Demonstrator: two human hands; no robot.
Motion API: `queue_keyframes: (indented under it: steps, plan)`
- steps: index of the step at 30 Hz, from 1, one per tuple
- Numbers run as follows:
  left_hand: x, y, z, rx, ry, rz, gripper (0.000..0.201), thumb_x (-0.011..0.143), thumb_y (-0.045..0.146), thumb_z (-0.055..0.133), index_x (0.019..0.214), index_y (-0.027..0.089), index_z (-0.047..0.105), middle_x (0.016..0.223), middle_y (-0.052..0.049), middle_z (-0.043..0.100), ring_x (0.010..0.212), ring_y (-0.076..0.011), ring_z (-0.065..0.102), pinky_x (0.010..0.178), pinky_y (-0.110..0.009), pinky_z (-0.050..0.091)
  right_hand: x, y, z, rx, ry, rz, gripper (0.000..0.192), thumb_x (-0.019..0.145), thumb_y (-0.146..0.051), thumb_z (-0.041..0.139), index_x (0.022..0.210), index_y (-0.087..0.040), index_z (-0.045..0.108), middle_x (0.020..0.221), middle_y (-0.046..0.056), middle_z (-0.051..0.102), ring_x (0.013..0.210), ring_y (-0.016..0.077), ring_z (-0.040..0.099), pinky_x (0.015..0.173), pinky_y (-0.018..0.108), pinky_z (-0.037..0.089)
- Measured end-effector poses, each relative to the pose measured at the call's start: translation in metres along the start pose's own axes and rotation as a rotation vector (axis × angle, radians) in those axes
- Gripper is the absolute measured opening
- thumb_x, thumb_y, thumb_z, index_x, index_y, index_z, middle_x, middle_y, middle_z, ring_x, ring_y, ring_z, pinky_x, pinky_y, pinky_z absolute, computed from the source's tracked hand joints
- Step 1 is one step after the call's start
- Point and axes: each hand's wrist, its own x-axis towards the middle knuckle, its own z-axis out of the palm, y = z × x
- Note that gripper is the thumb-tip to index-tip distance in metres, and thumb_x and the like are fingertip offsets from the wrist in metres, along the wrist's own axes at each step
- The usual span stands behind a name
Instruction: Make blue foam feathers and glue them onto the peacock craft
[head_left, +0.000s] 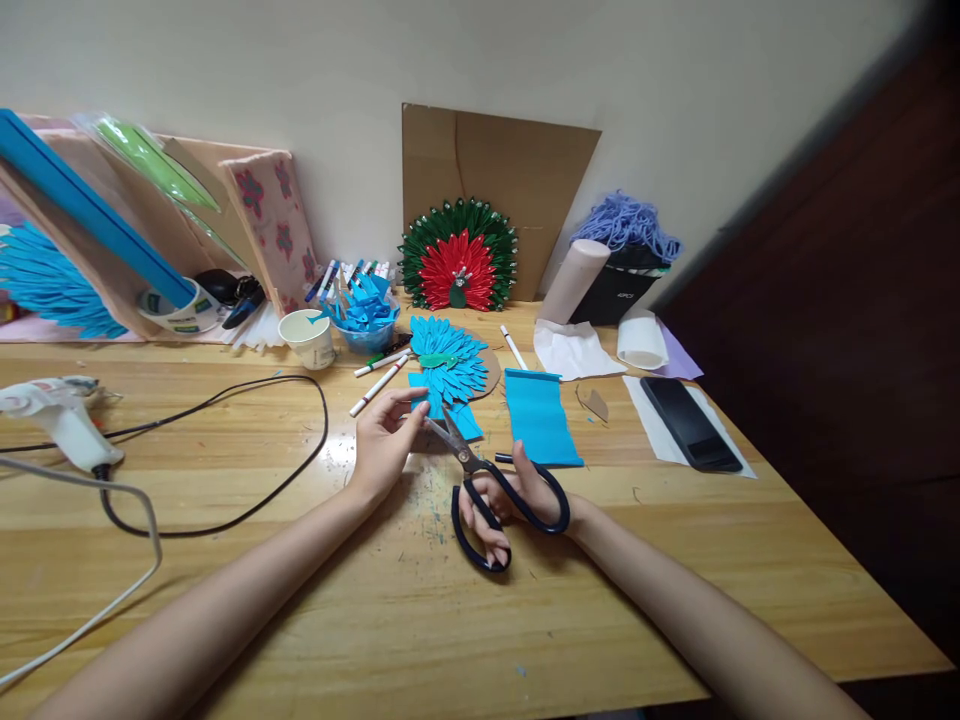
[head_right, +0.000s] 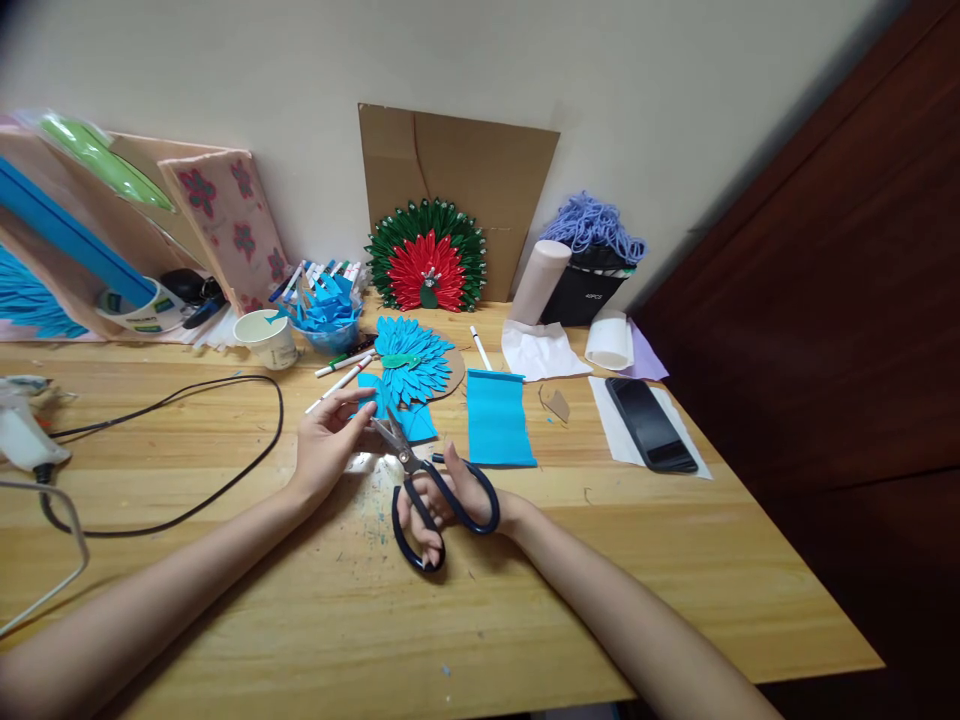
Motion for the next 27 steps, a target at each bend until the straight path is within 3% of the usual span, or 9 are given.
queue_keyframes:
  steps: [4,8,13,18,24,27]
  plan:
    - [0.002,0.001,0.0,-0.01,0.069,0.091,0.036,0.073,0.032,0.064,0.106,0.017,0.06,0.103,-0.008,0.062,0.084,-0.0157,0.062,0.072,-0.029,0.054,0.002,0.003,0.001,-0.012,0.019,-0.018,0.092,0.059,-0.087,0.001,0.082,-0.012,0.05,0.046,0.0,0.051,0.037,0.0133,0.05,0.044,0.028,0.044]
    - [0.001,-0.001,-0.001,0.135,0.054,0.263,0.035,0.077,0.029,0.06,0.111,0.021,0.06,0.11,-0.008,0.058,0.1,-0.0174,0.056,0.079,-0.029,0.051,0.007,0.008,0.002,-0.009,0.116,-0.05,0.092,0.054,-0.089,0.004,0.08,-0.014,0.048,0.046,-0.001,0.051,0.037,0.0131,0.051,0.045,0.028,0.045]
    - [-0.005,0.003,-0.001,0.33,-0.004,0.416,0.032,0.082,0.024,0.055,0.113,0.024,0.059,0.096,-0.004,0.058,0.088,-0.0136,0.056,0.077,-0.027,0.048,0.011,0.01,0.011,-0.023,0.238,-0.101,0.087,0.051,-0.091,0.012,0.077,-0.015,0.046,0.047,-0.001,0.051,0.041,0.014,0.054,0.047,0.028,0.046]
    - [-0.009,0.006,0.001,0.385,-0.061,0.497,0.029,0.082,0.021,0.054,0.11,0.023,0.062,0.093,-0.005,0.059,0.085,-0.0139,0.055,0.077,-0.028,0.047,0.012,0.008,0.016,-0.045,0.302,-0.112,0.085,0.053,-0.091,0.014,0.078,-0.016,0.046,0.046,-0.002,0.05,0.042,0.0145,0.054,0.046,0.028,0.045]
    - [-0.011,0.007,0.001,0.369,-0.05,0.502,0.022,0.081,0.019,0.055,0.101,0.022,0.064,0.085,-0.003,0.056,0.08,-0.0137,0.055,0.066,-0.025,0.048,0.011,0.012,0.016,-0.043,0.31,-0.153,0.082,0.053,-0.091,0.015,0.077,-0.017,0.044,0.046,-0.003,0.048,0.04,0.0143,0.052,0.047,0.03,0.045]
    - [-0.014,0.008,0.001,0.405,-0.041,0.584,0.026,0.081,0.015,0.054,0.103,0.024,0.063,0.079,-0.002,0.052,0.074,-0.0124,0.051,0.063,-0.024,0.047,0.008,0.014,0.018,-0.076,0.28,-0.207,0.08,0.053,-0.09,0.022,0.079,-0.017,0.044,0.048,-0.004,0.046,0.042,0.0125,0.05,0.048,0.028,0.045]
